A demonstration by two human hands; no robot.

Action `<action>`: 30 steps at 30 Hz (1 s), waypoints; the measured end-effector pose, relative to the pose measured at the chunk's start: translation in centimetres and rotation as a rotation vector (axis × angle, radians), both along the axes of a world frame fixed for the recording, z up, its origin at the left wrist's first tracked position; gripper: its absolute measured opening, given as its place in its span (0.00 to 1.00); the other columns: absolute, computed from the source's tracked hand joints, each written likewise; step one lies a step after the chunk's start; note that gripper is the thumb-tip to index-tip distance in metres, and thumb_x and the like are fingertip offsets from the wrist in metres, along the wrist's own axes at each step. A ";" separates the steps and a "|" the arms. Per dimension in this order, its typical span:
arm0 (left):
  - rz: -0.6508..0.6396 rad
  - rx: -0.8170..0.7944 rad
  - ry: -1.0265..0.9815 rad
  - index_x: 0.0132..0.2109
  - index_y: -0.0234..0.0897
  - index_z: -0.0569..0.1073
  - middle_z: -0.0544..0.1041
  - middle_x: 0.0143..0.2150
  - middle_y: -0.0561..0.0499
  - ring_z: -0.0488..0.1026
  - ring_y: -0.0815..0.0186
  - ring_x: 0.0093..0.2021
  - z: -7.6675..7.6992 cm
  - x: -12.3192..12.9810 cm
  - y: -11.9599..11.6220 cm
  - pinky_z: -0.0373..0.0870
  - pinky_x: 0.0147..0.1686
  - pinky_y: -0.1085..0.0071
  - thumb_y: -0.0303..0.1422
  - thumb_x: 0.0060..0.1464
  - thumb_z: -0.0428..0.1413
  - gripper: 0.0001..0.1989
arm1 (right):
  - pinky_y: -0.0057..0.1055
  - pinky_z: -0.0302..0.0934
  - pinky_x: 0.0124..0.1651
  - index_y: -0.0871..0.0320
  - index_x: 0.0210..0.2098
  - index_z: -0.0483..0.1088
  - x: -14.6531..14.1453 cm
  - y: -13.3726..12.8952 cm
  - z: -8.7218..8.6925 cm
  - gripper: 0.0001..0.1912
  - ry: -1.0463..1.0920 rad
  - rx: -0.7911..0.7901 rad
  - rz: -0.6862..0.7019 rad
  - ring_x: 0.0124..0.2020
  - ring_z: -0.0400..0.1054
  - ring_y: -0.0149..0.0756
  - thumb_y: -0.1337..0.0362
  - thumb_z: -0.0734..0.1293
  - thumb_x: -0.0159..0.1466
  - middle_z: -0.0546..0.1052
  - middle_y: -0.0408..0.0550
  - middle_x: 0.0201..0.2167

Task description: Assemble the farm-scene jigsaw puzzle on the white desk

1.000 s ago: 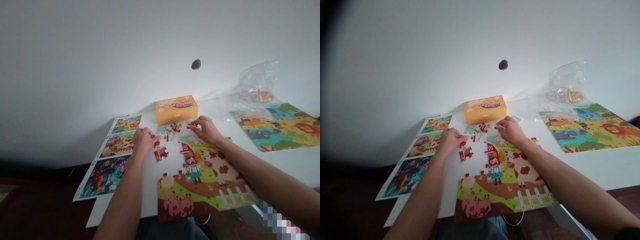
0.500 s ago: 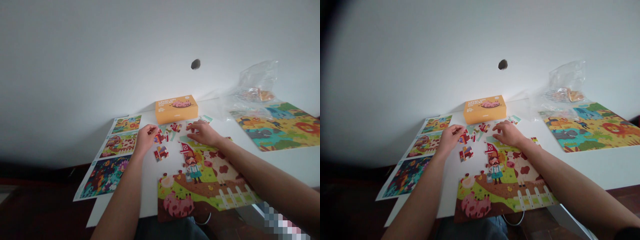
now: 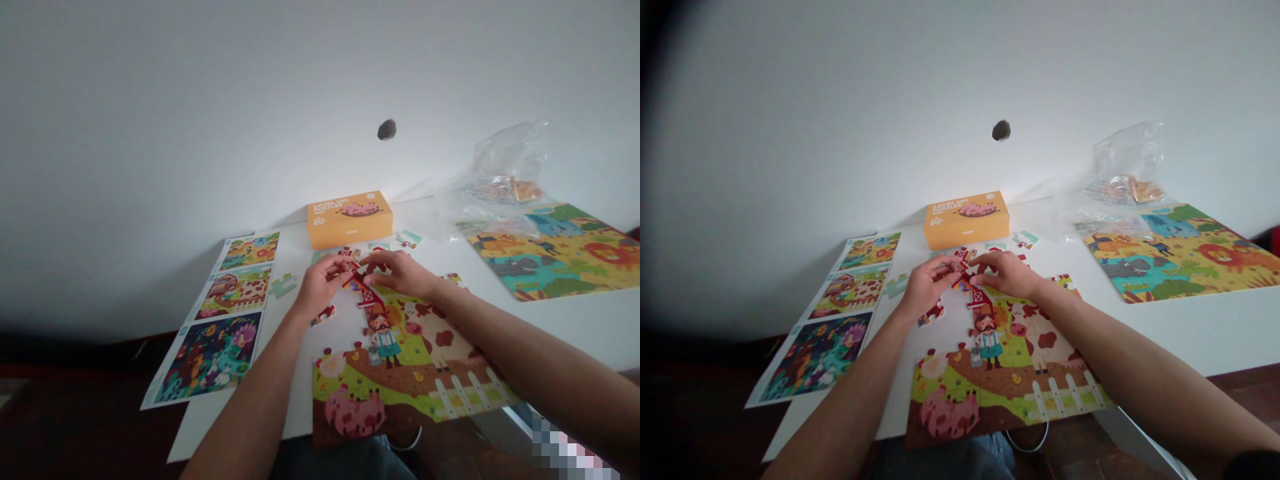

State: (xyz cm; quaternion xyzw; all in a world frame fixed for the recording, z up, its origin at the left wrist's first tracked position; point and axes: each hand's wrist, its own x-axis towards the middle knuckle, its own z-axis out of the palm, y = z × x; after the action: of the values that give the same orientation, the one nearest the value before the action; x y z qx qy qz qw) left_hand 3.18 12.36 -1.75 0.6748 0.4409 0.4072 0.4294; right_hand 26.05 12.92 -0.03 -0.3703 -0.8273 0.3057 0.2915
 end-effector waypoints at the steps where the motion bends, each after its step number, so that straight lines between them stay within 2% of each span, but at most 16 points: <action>1: -0.021 0.015 -0.008 0.49 0.38 0.74 0.76 0.43 0.46 0.76 0.63 0.41 0.0 0.3 -0.1 0.75 0.41 0.67 0.38 0.52 0.61 0.18 | 0.29 0.61 0.36 0.56 0.52 0.73 -0.2 -0.2 0.0 0.20 0.037 -0.053 0.019 0.32 0.68 0.32 0.55 0.68 0.63 0.79 0.47 0.36; 5: -0.086 0.099 0.054 0.55 0.41 0.70 0.71 0.56 0.42 0.75 0.63 0.44 0.2 -0.2 -0.4 0.75 0.44 0.66 0.39 0.56 0.59 0.21 | 0.27 0.60 0.31 0.58 0.57 0.68 -0.5 -0.3 -0.3 0.24 0.119 -0.131 0.015 0.27 0.65 0.29 0.62 0.67 0.62 0.76 0.43 0.30; 7: -0.111 0.193 0.179 0.59 0.42 0.68 0.69 0.57 0.42 0.74 0.62 0.46 0.6 -1.1 -0.4 0.73 0.47 0.64 0.38 0.59 0.56 0.21 | 0.28 0.61 0.31 0.58 0.60 0.64 -0.4 -0.1 -0.6 0.26 0.159 -0.115 -0.039 0.27 0.66 0.30 0.64 0.66 0.62 0.76 0.43 0.30; 9: -0.154 0.258 0.340 0.61 0.43 0.67 0.67 0.58 0.42 0.71 0.59 0.52 0.9 -2.2 -0.3 0.71 0.52 0.61 0.38 0.58 0.57 0.24 | 0.30 0.64 0.34 0.56 0.61 0.61 -0.1 0.1 -0.8 0.27 0.229 -0.131 -0.079 0.30 0.70 0.32 0.64 0.65 0.62 0.77 0.45 0.34; 11: -0.206 0.269 0.504 0.62 0.44 0.67 0.65 0.61 0.42 0.65 0.53 0.60 1.2 -3.1 -0.3 0.65 0.59 0.56 0.40 0.52 0.63 0.31 | 0.31 0.66 0.36 0.54 0.59 0.60 0.0 0.3 -1.0 0.25 0.297 -0.164 -0.106 0.32 0.72 0.33 0.63 0.65 0.63 0.77 0.46 0.37; 13: -0.233 0.251 0.652 0.62 0.46 0.69 0.62 0.63 0.42 0.59 0.49 0.65 1.4 -3.8 -0.3 0.57 0.65 0.53 0.39 0.44 0.68 0.37 | 0.31 0.66 0.34 0.54 0.56 0.61 0.0 0.4 -1.2 0.21 0.339 -0.193 -0.145 0.30 0.72 0.32 0.61 0.65 0.64 0.78 0.47 0.37; 17: -0.203 0.205 0.806 0.60 0.49 0.70 0.60 0.66 0.44 0.55 0.49 0.68 1.7 -4.7 -0.2 0.53 0.66 0.50 0.33 0.45 0.67 0.34 | 0.31 0.66 0.31 0.56 0.45 0.62 -0.1 0.4 -1.1 0.16 0.392 -0.228 -0.225 0.27 0.73 0.33 0.55 0.66 0.63 0.79 0.48 0.33; 20: -0.153 0.191 0.811 0.60 0.47 0.71 0.61 0.66 0.44 0.56 0.50 0.67 1.6 -5.6 0.2 0.54 0.65 0.50 0.30 0.47 0.65 0.32 | 0.32 0.67 0.34 0.57 0.40 0.64 0.0 0.5 -1.1 0.16 0.395 -0.215 -0.271 0.31 0.74 0.36 0.53 0.69 0.62 0.79 0.49 0.31; 24: -0.067 0.285 0.697 0.55 0.45 0.75 0.70 0.59 0.46 0.64 0.54 0.61 1.4 -5.8 0.6 0.59 0.63 0.53 0.30 0.50 0.63 0.23 | 0.32 0.66 0.33 0.57 0.37 0.65 0.1 0.6 -1.0 0.15 0.405 -0.258 -0.250 0.29 0.74 0.37 0.52 0.69 0.61 0.80 0.49 0.30; 27: -0.019 0.327 0.495 0.58 0.43 0.72 0.76 0.53 0.47 0.70 0.59 0.54 1.3 -4.1 0.3 0.65 0.58 0.58 0.35 0.57 0.58 0.21 | 0.30 0.65 0.34 0.57 0.36 0.67 -0.2 0.4 -1.0 0.14 0.357 -0.278 -0.185 0.30 0.74 0.36 0.53 0.69 0.60 0.80 0.49 0.31; 30: -0.037 0.292 0.377 0.60 0.41 0.69 0.79 0.46 0.49 0.73 0.62 0.49 0.8 -1.7 -0.2 0.66 0.56 0.61 0.36 0.61 0.55 0.21 | 0.29 0.63 0.35 0.58 0.36 0.69 -0.6 0.1 -0.9 0.12 0.234 -0.259 -0.107 0.31 0.74 0.35 0.55 0.69 0.61 0.80 0.48 0.31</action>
State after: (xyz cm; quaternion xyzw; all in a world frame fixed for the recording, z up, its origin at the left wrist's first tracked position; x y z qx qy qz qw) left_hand 1.43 12.16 -0.93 0.8017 0.4373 0.3256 0.2450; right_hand 25.44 13.06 -0.93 -0.4100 -0.7206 0.4349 0.3514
